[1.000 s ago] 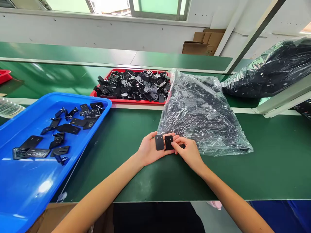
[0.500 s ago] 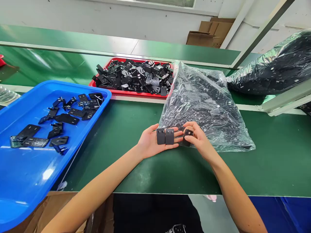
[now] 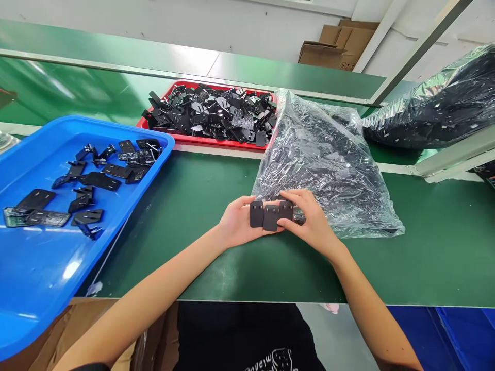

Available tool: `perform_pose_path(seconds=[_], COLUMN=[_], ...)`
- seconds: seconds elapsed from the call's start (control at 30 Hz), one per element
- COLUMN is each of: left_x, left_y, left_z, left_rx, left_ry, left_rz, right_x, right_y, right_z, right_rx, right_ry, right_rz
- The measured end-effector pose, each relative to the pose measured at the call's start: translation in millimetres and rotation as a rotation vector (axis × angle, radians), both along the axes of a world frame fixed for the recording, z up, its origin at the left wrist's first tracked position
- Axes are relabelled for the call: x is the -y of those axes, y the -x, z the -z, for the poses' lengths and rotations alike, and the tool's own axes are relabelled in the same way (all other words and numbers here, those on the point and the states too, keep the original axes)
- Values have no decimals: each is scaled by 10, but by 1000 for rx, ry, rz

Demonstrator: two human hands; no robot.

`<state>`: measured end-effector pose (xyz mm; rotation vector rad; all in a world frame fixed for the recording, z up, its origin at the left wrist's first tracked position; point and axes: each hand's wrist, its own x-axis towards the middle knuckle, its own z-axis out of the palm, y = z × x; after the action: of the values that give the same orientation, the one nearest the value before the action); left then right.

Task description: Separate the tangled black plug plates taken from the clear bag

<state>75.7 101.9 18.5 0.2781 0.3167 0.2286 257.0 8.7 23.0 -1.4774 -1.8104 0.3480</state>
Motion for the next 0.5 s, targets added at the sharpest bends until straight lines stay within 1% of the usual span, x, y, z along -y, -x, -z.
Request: perform_pose_path(seconds=[0.13,0.33,0.5], left_x=[-44,-53,-47], left_y=[23,32,33], left_z=[-12,1,3], left_rx=[24,37,49], left_ry=[-61,-76,-43], left_rz=[-1,32,58], right_x=[13,-7,-5], right_y=[-34,4,25], right_z=[-1,64,53], right_rx=[55,41,30], right_ry=[51,39,18], right_rz=[-88,-82,-95])
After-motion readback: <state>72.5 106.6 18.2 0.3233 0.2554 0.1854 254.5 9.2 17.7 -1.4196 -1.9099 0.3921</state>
